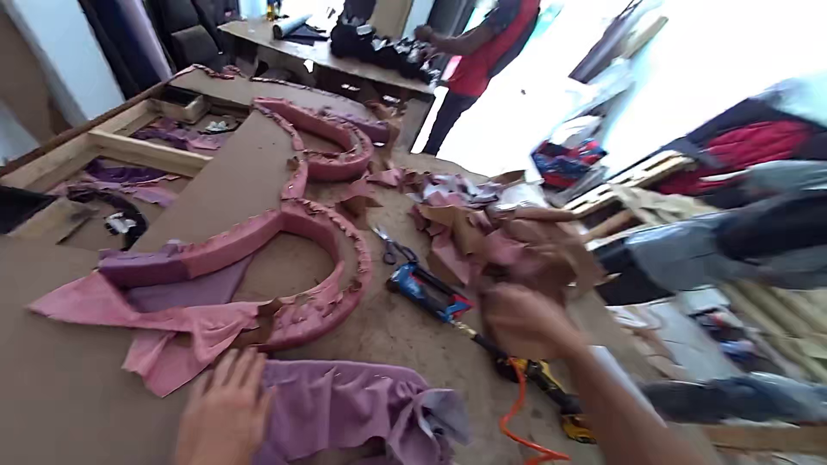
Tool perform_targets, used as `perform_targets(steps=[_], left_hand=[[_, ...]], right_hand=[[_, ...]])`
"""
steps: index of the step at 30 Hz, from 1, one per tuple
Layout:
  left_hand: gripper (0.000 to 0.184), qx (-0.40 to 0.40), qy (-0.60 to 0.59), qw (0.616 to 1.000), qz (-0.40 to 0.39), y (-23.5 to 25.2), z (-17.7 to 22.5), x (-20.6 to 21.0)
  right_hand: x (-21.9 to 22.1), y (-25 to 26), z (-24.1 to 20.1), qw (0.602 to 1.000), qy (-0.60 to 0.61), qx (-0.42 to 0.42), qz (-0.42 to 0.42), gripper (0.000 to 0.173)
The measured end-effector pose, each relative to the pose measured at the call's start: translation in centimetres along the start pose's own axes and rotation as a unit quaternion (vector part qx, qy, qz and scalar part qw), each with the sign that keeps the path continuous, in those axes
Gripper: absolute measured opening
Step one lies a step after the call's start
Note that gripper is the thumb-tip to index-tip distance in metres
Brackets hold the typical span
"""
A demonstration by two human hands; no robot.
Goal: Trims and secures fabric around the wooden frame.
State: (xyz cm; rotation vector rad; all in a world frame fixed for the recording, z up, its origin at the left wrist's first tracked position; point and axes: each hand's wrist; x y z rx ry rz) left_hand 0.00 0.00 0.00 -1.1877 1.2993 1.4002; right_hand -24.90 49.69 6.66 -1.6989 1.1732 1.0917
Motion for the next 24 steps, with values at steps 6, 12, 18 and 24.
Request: perform_targets(steps=[6,12,18,24], left_hand=[[0.075,-0.051,0.018,0.998,0.039,1.4,-3.8,-0.3],[0.055,-0.084,0.049,0.995,0.023,3.7,-0.5,0.5],[0.02,-0.134,0.103,0.98,0.103,4.5,-1.6,1.2],[0.02,-0.082,-0.051,0.993,-0.075,8.0,-6.9,-2.4]], right_hand=[[9.6,3.0,-5.8,0.99,0.119,-0.014,0.078,0.032],[9.1,14.5,-11.6,0.985,0.15,0.01,0.082,0.054],[10.4,20.6,-14.5,0.986,0.05,0.161,0.004,0.059],[8.6,22.3,-13.1,0.992,-0.03,0.106,-0.054,0.034]])
Point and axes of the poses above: each hand's wrist, its own y-axis towards the middle knuckle, its own x-axis out of the palm, z = x × y, and after that the axes turned 15 degrees about y, right-handed
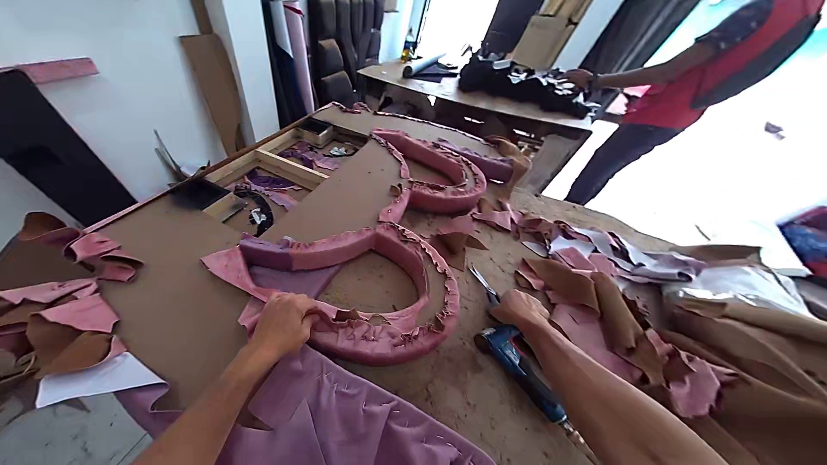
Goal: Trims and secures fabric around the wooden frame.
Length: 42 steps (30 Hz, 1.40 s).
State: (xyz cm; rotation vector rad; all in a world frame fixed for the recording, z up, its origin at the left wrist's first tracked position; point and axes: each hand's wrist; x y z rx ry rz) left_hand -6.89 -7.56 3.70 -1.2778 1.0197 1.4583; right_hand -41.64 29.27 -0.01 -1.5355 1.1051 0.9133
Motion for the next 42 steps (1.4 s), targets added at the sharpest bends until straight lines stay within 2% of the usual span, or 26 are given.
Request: perform_targets(steps=[2,4,5,7,9,11,13,15,17,20,25,29,32,35,37,40,42], left_hand=[[0.017,0.087,0.025,0.996,0.014,0.4,-0.8,-0.7],[0.012,0.156,0.062,0.984,0.057,-1.4,-0.2,-0.6],[0.012,0.177,0.07,0.979,0.074,-2.7,0.3,0.1],[0.015,0.182,0.071,0.972,0.127,-5.1,0.8,2.5],[0.019,0.134,0.058,0.97,0.197,-6.1,0.8,4.9],[0.022,0.056,0.038,0.976,0.207,-6.4,0.9,5.5],[0.028,0.008,0.03,0.982,0.188,-6.1,1.1,5.6],[0.024,0.007,0.033,0.98,0.194,-5.6,0.9,5.7],[0.022,0.033,0.025,0.982,0.186,-5.3,0.0,5.5],[0.027,0.115,0.001,0.98,0.165,-4.8,-2.0,4.1],[0.024,0.243,0.024,0.957,0.156,-3.4,-3.3,1.5],[0.015,0.306,0.021,0.947,0.099,-0.3,-3.5,-1.3],[0.012,0.321,-0.024,0.947,0.014,3.1,-4.4,-2.8],[0.014,0.308,-0.095,0.946,-0.032,4.8,-5.7,-2.7],[0.014,0.295,-0.132,0.945,-0.04,4.8,-6.3,-2.4],[0.013,0.279,-0.154,0.947,-0.029,3.9,-6.2,-2.4],[0.014,0.284,-0.15,0.946,-0.038,3.8,-5.7,-2.6]], right_hand=[[-2.2,-0.7,0.7,1.0,0.019,-0.001,0.015,0.034],[-4.9,-2.2,2.5,0.998,0.036,-0.017,0.049,0.037],[-6.0,-3.2,3.7,0.994,0.049,-0.047,0.085,0.033],[-7.5,-4.9,6.0,0.968,0.093,-0.157,0.173,0.026],[-8.1,-7.5,6.1,0.928,0.105,-0.294,0.205,0.032],[-7.8,-10.7,3.9,0.894,0.08,-0.405,0.176,0.036],[-6.6,-13.2,0.8,0.872,0.035,-0.475,0.118,0.036],[-4.4,-15.0,-2.5,0.848,-0.007,-0.527,0.061,0.034],[-2.0,-16.2,-5.2,0.826,-0.029,-0.563,0.028,0.039],[0.5,-16.3,-7.8,0.811,-0.051,-0.583,0.025,0.044],[2.0,-15.6,-9.9,0.817,-0.084,-0.57,0.021,0.046],[2.8,-15.8,-11.7,0.827,-0.132,-0.544,-0.048,0.044],[3.1,-15.9,-13.6,0.83,-0.164,-0.516,-0.135,0.037],[2.9,-15.3,-14.0,0.813,-0.163,-0.534,-0.165,0.029],[3.0,-15.2,-13.6,0.803,-0.141,-0.557,-0.158,0.026],[2.6,-15.1,-14.3,0.808,-0.144,-0.547,-0.163,0.025],[2.7,-15.4,-15.8,0.813,-0.161,-0.531,-0.174,0.031]])
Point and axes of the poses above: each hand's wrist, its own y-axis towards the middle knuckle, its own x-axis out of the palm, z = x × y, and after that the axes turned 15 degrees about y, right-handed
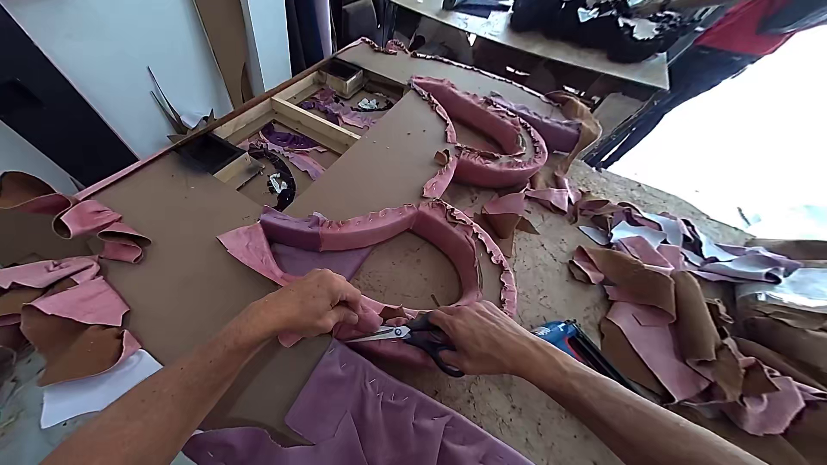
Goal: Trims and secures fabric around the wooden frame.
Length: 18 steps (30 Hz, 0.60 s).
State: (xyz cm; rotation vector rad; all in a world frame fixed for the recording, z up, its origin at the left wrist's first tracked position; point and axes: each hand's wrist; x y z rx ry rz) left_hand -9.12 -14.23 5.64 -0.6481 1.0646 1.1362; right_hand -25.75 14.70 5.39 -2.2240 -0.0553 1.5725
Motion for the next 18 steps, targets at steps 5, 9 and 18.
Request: perform_targets(steps=[5,9,18], left_hand=[[0.015,-0.001,0.003,1.0,-0.01,0.3,0.0,0.0],[0.012,-0.063,-0.057,0.996,0.014,-1.0,-1.0,0.2],[0.015,-0.255,0.036,0.948,0.189,-6.0,1.6,3.0]], right_hand=[[0.1,2.7,-0.9,0.998,0.009,-0.067,0.0,0.029],[0.4,2.3,-0.2,0.996,0.033,-0.085,-0.003,0.023],[-1.9,-8.9,7.6,0.959,0.112,0.105,0.237,0.045]])
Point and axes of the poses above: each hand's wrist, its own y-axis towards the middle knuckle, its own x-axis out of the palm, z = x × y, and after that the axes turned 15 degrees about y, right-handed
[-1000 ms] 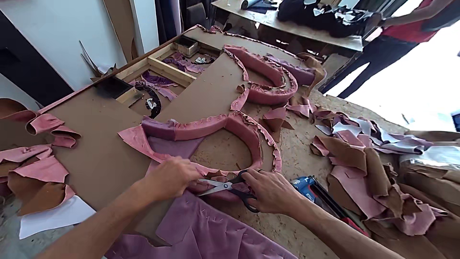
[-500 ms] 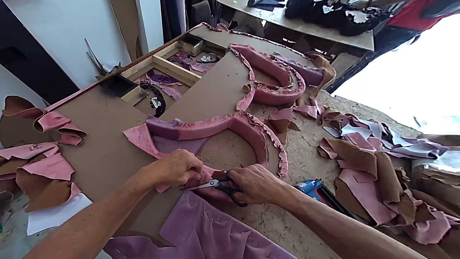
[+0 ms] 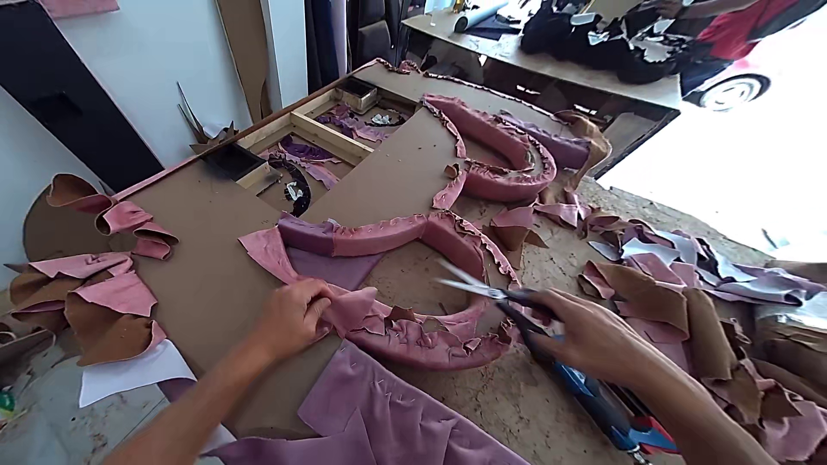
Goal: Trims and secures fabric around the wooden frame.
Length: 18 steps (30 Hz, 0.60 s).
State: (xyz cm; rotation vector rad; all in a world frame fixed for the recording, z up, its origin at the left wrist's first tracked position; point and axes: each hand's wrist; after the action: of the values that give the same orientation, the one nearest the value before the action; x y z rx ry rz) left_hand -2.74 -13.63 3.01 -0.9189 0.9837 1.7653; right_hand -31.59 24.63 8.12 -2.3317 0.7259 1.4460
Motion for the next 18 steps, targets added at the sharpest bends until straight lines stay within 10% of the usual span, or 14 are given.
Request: perform_targets(steps=[6,12,18], left_hand=[[0.041,-0.018,0.13,0.99,-0.049,-6.9,4.1,2.7],[0.043,0.027,0.127,0.991,-0.025,-1.8,-1.3,2.6],[0.056,0.146,0.165,0.974,-0.048,-1.5,-0.3,2.8]], right_hand=[[5.0,-16.4,2.6,0.96,0.057,0.26,0.083,0.05],[6.6,-20.6,3.6,0.948,-0.001,0.202,0.247,0.031],[9.6,-20.4,14.3,0.953,-0.032,0.274,0.129,0.082]])
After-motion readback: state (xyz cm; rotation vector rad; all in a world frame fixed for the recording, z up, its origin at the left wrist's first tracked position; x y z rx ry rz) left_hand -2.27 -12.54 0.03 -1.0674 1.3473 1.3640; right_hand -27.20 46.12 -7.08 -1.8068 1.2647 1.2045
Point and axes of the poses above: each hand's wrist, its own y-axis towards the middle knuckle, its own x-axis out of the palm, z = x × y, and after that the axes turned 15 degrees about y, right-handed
